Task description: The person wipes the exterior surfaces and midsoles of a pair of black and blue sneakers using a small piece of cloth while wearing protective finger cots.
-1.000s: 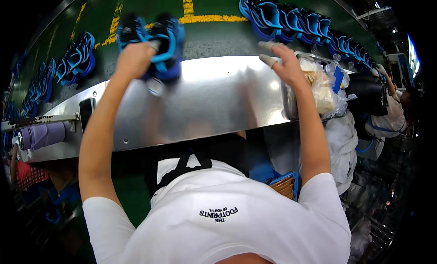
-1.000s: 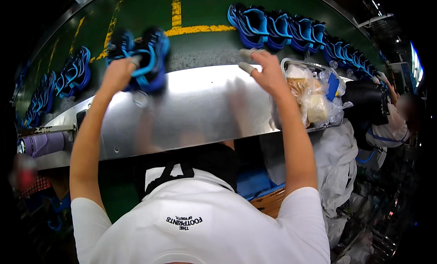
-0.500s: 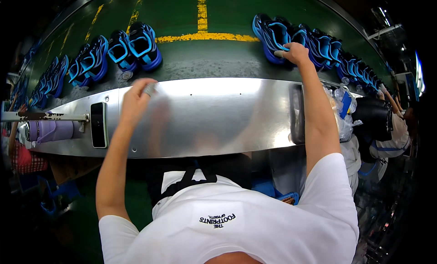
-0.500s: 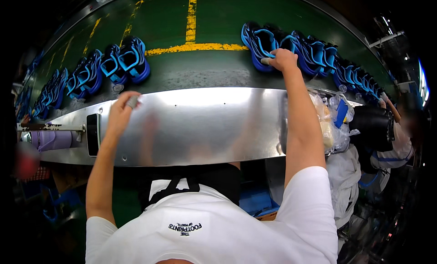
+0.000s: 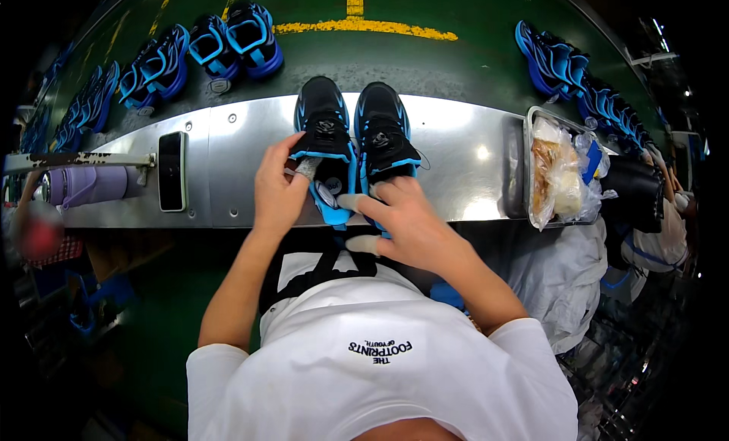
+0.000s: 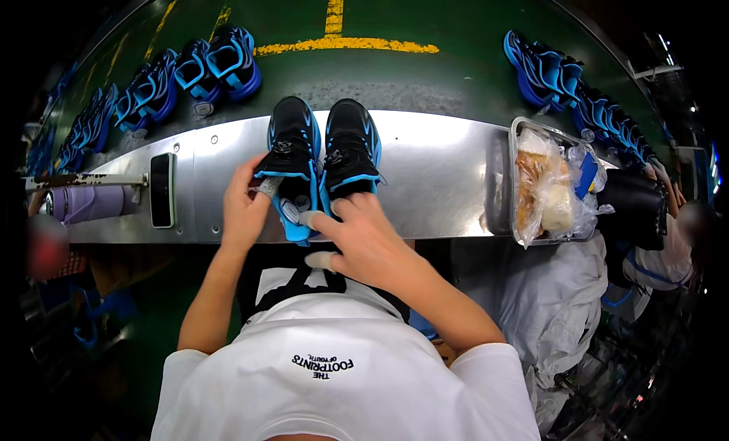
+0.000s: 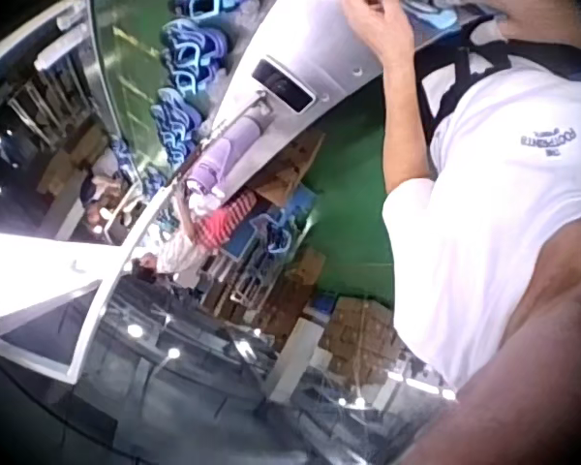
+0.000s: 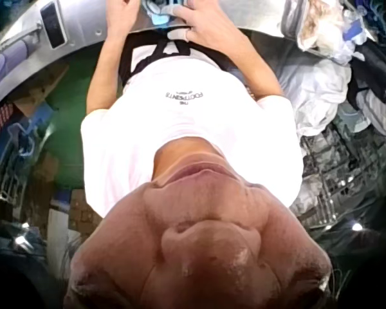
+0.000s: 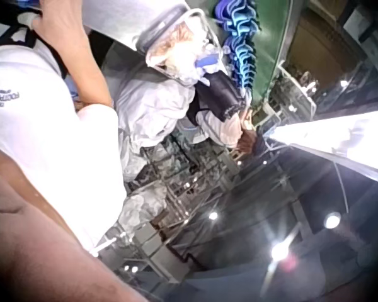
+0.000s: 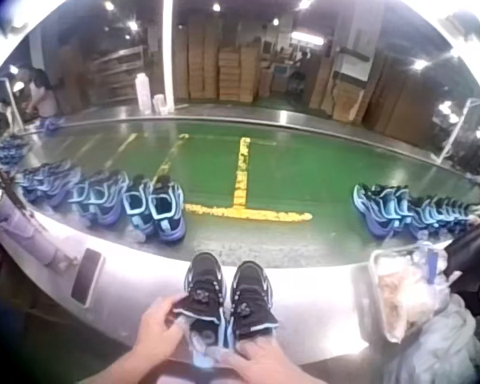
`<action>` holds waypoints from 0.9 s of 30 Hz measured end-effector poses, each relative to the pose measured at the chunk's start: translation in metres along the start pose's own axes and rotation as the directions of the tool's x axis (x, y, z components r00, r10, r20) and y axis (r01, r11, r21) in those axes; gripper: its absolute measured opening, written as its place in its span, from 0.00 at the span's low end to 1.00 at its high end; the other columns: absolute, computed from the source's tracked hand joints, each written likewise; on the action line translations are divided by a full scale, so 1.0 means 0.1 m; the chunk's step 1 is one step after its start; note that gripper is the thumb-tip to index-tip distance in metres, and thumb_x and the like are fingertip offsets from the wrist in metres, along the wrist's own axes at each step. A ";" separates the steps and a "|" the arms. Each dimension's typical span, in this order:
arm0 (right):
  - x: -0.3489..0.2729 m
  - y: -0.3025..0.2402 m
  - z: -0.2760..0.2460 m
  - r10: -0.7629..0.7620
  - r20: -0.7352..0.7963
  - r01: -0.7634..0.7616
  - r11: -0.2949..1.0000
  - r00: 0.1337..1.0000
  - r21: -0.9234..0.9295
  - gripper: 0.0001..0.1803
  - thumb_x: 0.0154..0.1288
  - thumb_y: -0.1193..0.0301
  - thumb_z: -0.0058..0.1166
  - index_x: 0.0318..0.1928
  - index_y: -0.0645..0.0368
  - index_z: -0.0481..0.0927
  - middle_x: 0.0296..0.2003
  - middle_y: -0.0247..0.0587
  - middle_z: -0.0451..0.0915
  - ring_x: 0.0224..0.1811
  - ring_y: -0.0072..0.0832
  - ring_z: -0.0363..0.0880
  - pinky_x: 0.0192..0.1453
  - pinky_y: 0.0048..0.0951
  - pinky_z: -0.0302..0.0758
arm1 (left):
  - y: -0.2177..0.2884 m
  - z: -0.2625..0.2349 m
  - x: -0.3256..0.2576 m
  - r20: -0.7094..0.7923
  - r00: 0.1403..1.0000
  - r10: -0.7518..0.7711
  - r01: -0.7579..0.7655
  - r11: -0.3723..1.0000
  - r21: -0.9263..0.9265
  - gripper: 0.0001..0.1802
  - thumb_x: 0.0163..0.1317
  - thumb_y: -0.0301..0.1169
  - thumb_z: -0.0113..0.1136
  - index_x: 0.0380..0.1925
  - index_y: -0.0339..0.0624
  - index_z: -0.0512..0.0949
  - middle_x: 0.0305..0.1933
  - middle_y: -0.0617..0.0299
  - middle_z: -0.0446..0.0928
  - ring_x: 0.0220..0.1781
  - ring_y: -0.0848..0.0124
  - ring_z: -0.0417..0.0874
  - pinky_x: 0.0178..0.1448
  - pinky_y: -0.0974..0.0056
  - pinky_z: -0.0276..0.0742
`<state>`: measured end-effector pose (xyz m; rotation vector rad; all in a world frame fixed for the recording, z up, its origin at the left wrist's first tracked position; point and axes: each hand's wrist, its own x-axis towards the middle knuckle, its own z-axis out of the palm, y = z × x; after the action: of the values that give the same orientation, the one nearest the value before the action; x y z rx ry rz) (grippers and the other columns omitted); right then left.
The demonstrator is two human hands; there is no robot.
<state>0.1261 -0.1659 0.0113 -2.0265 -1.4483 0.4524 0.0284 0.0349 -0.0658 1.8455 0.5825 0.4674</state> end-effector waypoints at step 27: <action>-0.11 0.31 -0.02 -0.014 -0.135 -0.012 0.981 0.991 -0.192 0.27 0.54 0.80 0.59 0.57 0.53 0.76 0.56 0.61 0.69 0.55 0.58 0.73 0.56 0.44 0.76 | 0.61 0.15 -0.21 0.399 0.879 0.262 -0.457 0.703 0.545 0.33 0.49 0.27 0.62 0.60 0.47 0.73 0.73 0.44 0.58 0.61 0.51 0.73 0.59 0.54 0.66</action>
<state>0.1461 -0.1833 -0.0074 -2.1611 -1.4573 0.1742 0.0302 -0.0067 -0.0145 2.6505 0.1517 0.2503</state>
